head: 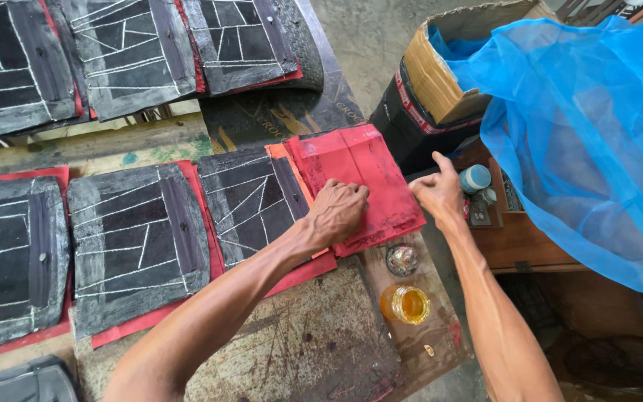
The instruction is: The person applies a yellow substance from a jar onto the edges of a black fabric piece using a small stick. They then handle red fabric pieces, folding and arranging them on the table alongside other prepared fabric components.
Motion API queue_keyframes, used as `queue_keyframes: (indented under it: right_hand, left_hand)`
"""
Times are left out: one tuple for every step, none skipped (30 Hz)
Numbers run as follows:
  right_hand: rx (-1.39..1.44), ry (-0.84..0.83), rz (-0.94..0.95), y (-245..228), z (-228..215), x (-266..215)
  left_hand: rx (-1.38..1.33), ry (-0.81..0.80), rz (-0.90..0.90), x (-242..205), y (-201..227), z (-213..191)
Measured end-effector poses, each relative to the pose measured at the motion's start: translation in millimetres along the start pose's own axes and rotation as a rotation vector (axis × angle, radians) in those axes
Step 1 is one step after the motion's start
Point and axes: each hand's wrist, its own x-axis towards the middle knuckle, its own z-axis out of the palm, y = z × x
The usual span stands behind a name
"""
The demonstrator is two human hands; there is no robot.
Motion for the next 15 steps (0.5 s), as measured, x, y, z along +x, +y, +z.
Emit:
queue_keyframes:
  right_hand:
    - [0.088, 0.056, 0.016, 0.5, -6.0, 0.5]
    - [0.177, 0.11, 0.03, -0.2, -12.9, 2.2]
    - [0.267, 0.165, 0.044, -0.5, -16.5, 2.5]
    - [0.213, 0.179, -0.051, 0.0, -18.9, 1.3]
    - [0.159, 0.194, -0.147, 0.9, -24.1, -1.3]
    - [0.1, 0.207, -0.238, 2.2, -30.5, -6.5]
    - [0.066, 0.189, -0.274, 2.3, -34.7, -11.9]
    - [0.034, 0.176, -0.313, 1.0, -38.6, -16.8]
    - [0.001, 0.163, -0.352, -1.0, -41.5, -22.5]
    - [0.032, 0.145, -0.352, -4.1, -43.4, -27.8]
    - [0.063, 0.127, -0.351, -7.5, -46.2, -33.7]
    - [0.096, 0.109, -0.354, -11.4, -48.0, -38.8]
    - [0.1, 0.096, -0.344, -13.5, -50.5, -45.1]
    - [0.103, 0.078, -0.332, -12.4, -55.3, -53.3]
    - [0.106, 0.059, -0.321, -11.0, -60.3, -61.8]
  left_hand:
    - [-0.004, -0.009, -0.013, -1.3, -0.4, 1.3]
    - [0.022, -0.015, -0.007, -2.1, 0.3, 3.1]
    - [0.048, -0.022, -0.001, -2.5, 2.9, 6.1]
    - [0.075, -0.027, 0.003, -3.1, 5.3, 8.9]
    - [0.206, 0.056, 0.037, -4.7, 9.0, 12.2]
    - [0.331, 0.137, 0.071, -7.7, 15.8, 17.1]
    - [0.457, 0.217, 0.105, -11.7, 21.0, 19.4]
    - [0.384, 0.181, 0.085, -12.6, 23.4, 17.2]
    - [0.311, 0.145, 0.064, -11.8, 25.4, 11.9]
    - [0.24, 0.109, 0.041, -11.3, 26.4, 3.5]
    - [0.11, 0.008, -0.074, -9.0, 27.4, -7.0]
    - [-0.02, -0.092, -0.188, -3.2, 27.1, -20.6]
    - [-0.151, -0.19, -0.3, 1.1, 26.8, -34.6]
    - [-0.16, -0.081, -0.292, -1.3, 24.5, -47.8]
    - [-0.168, 0.028, -0.285, -7.4, 20.7, -61.3]
